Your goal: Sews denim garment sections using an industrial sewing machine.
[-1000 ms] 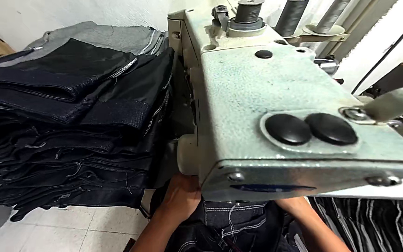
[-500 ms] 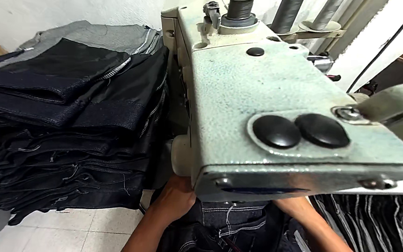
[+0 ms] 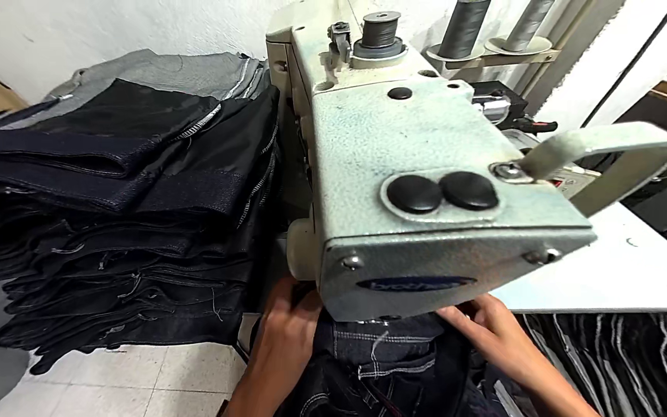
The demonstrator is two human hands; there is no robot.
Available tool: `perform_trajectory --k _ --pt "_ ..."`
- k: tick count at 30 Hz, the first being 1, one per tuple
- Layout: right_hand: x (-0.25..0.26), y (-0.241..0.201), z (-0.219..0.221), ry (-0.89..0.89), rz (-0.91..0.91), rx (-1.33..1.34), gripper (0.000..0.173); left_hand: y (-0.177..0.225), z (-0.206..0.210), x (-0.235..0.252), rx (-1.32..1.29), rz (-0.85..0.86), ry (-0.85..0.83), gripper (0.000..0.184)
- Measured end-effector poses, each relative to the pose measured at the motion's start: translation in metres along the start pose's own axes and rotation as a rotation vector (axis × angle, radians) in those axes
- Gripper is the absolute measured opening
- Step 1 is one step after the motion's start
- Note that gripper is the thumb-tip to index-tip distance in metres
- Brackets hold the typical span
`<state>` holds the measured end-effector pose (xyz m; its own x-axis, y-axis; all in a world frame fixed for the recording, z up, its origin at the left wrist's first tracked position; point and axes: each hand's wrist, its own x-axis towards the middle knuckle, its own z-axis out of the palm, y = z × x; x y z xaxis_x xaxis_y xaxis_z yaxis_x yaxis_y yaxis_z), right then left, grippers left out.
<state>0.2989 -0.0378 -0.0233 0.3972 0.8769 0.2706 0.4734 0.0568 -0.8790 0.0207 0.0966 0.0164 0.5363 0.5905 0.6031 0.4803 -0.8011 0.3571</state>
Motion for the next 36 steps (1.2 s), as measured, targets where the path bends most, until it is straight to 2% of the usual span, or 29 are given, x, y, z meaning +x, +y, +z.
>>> perform_trajectory --k 3,6,8,11,13,15,18,21,25,36 --pt "-0.025 0.012 -0.002 -0.045 0.141 0.153 0.06 0.013 -0.034 -0.033 -0.19 -0.221 -0.188 0.025" --pt "-0.044 0.02 0.008 -0.049 0.26 0.261 0.068 0.019 -0.034 -0.06 -0.251 -0.354 -0.324 0.035" --pt "-0.046 0.021 0.018 0.002 0.259 0.34 0.066 0.024 -0.017 -0.062 -0.257 -0.371 -0.297 0.048" --pt "-0.041 0.018 0.027 0.088 0.204 0.417 0.054 0.032 0.019 -0.046 -0.293 -0.376 -0.168 0.079" --pt "-0.042 0.014 0.022 0.096 0.175 0.424 0.043 0.032 0.025 -0.036 -0.326 -0.398 -0.15 0.072" --pt "-0.041 0.002 0.011 0.091 0.243 0.398 0.03 0.031 0.016 -0.028 -0.379 -0.431 -0.223 0.054" --pt "-0.022 -0.01 -0.006 0.068 0.384 0.359 0.024 0.03 0.013 -0.017 -0.531 -0.508 -0.261 0.035" --pt "0.01 -0.005 -0.007 0.107 0.416 0.325 0.019 0.024 0.021 0.004 -0.601 -0.549 -0.178 0.019" --pt "0.027 -0.001 0.001 0.138 0.384 0.317 0.017 0.019 0.023 0.021 -0.599 -0.613 -0.182 0.013" --pt "-0.003 -0.002 0.012 0.214 0.352 0.367 0.017 0.012 0.017 0.028 -0.703 -0.629 -0.28 0.011"
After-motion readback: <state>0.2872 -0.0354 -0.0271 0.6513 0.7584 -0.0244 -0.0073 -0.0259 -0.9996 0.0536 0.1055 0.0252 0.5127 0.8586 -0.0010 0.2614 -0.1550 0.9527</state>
